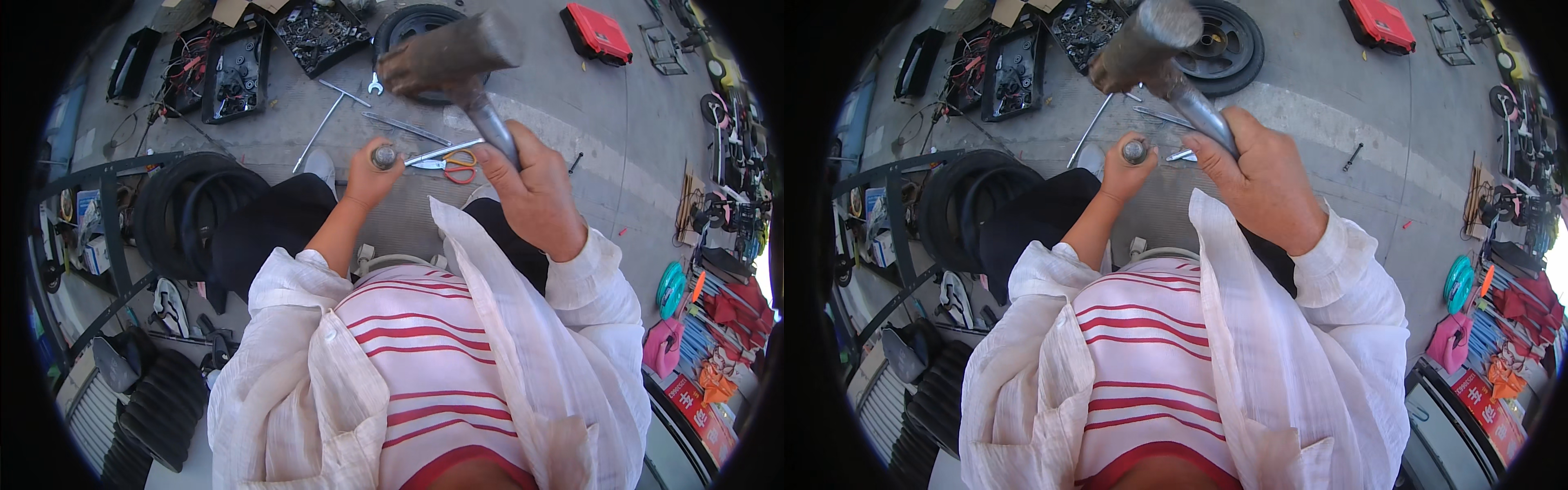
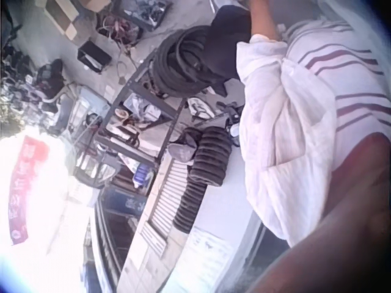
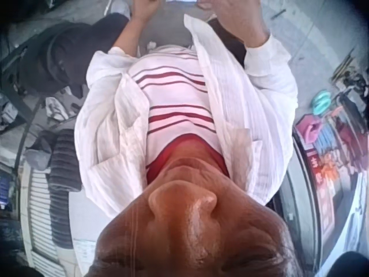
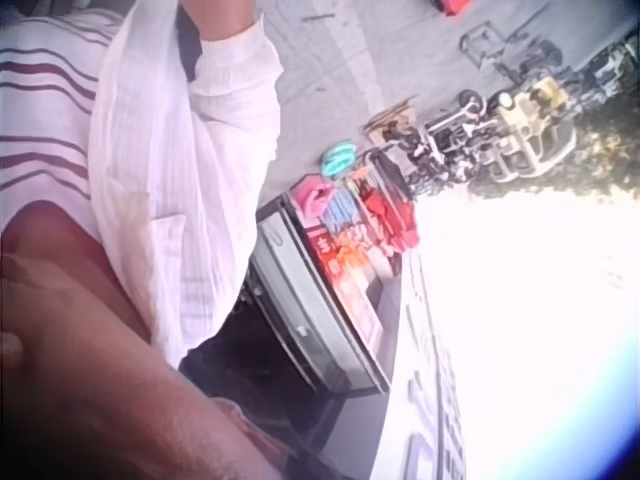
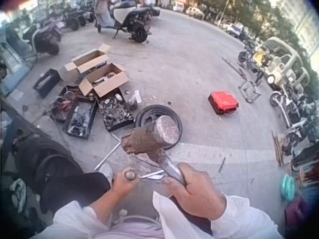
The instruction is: The person adjusts the handlebar controls and throttle on a black electric scooter, then moves to a work area to hammer a small metal part on the ground. The person uses a hammer and a screwdriver to work on the part while sitting on a low stool.
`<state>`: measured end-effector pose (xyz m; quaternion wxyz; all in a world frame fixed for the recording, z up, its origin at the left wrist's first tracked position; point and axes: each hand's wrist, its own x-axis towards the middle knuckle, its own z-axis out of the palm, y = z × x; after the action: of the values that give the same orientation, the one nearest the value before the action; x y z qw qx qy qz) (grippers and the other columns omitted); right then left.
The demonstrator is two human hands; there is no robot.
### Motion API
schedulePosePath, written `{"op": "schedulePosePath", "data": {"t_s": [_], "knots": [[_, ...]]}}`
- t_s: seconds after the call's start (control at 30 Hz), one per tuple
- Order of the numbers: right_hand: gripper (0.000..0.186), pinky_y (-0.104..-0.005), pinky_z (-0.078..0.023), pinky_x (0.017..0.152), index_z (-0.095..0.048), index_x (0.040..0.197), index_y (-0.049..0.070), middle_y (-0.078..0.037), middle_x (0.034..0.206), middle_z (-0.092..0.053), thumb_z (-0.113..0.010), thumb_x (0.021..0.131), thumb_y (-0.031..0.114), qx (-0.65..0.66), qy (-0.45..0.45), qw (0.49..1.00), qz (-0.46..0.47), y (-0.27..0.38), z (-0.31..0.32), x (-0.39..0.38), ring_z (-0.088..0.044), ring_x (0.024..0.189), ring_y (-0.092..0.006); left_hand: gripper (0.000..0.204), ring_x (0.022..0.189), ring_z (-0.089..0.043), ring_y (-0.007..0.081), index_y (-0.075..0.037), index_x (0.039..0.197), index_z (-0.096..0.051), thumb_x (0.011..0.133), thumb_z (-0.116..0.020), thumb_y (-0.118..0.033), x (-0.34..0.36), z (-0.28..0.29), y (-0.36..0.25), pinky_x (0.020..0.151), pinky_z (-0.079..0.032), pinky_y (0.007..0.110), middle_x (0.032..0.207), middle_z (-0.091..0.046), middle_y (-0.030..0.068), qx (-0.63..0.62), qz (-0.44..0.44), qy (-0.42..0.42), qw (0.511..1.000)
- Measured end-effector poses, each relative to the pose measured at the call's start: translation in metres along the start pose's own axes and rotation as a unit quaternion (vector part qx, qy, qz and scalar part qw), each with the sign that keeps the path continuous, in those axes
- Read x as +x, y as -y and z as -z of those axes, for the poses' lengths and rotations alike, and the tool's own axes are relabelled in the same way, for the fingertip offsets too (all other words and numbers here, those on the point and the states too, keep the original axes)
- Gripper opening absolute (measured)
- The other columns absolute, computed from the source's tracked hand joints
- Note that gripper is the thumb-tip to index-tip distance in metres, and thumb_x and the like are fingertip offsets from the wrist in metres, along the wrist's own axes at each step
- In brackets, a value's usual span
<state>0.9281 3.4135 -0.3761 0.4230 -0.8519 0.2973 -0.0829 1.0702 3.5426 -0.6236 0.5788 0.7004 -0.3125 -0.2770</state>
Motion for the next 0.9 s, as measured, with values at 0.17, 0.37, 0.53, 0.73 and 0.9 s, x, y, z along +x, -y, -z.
{"op": "schedulePosePath", "data": {"t_s": [0.17, 0.37, 0.53, 0.73, 0.9], "knots": [[0.024, -0.0311, -0.045, 0.054, -0.055, 0.097, 0.001, -0.010, 0.064, -0.058, -0.067, 0.089, 0.020, 0.148, -0.127, 0.976, 0.098, 0.006, -0.016, -0.025, -0.055, 0.054, -0.0204, 0.018, 0.070, -0.052, 0.0076, -0.002, 0.087, -0.058, 0.077, -0.072, -0.008, -0.010, -0.002, -0.010, 0.063, -0.046, 0.026, 0.076, -0.059, 0.0021, -0.010, 0.039, 0.019, 0.999], [0.038, -0.0459, -0.048, 0.056, -0.057, 0.093, -0.001, -0.019, 0.069, -0.063, -0.057, 0.093, 0.037, -0.109, 0.079, 0.989, -0.064, -0.077, -0.066, -0.057, -0.063, 0.063, -0.0376, 0.023, 0.070, -0.054, 0.0091, -0.001, 0.094, -0.059, 0.078, -0.073, -0.012, -0.013, 0.010, -0.008, 0.066, -0.046, 0.027, 0.077, -0.060, 0.0039, -0.005, 0.026, 0.042, 0.999], [0.037, -0.0416, -0.046, 0.063, -0.058, 0.091, -0.001, -0.019, 0.072, -0.062, -0.054, 0.095, 0.036, 0.060, -0.043, 0.988, -0.134, -0.107, -0.069, -0.074, -0.061, 0.068, -0.0332, 0.026, 0.071, -0.054, 0.0078, -0.001, 0.098, -0.060, 0.082, -0.072, -0.016, -0.042, 0.018, -0.021, 0.065, -0.045, 0.023, 0.082, -0.060, 0.0011, 0.056, 0.083, 0.077, 0.992], [0.046, -0.0431, -0.046, 0.068, -0.058, 0.086, -0.004, -0.023, 0.075, -0.062, -0.050, 0.095, 0.040, 0.152, -0.098, 0.949, -0.259, -0.176, -0.113, -0.110, -0.061, 0.073, -0.0382, 0.031, 0.078, -0.055, 0.0092, 0.000, 0.105, -0.061, 0.085, -0.067, -0.022, -0.082, 0.029, -0.085, 0.069, -0.045, 0.024, 0.088, -0.061, 0.0050, 0.176, 0.203, 0.117, 0.956], [0.050, -0.0468, -0.044, 0.070, -0.059, 0.082, -0.006, -0.027, 0.078, -0.061, -0.051, 0.094, 0.042, 0.204, -0.074, 0.914, -0.342, -0.191, -0.131, -0.127, -0.059, 0.077, -0.0440, 0.040, 0.083, -0.059, 0.0136, -0.001, 0.118, -0.058, 0.082, -0.067, -0.017, -0.109, 0.032, -0.095, 0.077, -0.047, 0.026, 0.096, -0.062, 0.0078, 0.102, 0.346, 0.164, 0.918]]}}
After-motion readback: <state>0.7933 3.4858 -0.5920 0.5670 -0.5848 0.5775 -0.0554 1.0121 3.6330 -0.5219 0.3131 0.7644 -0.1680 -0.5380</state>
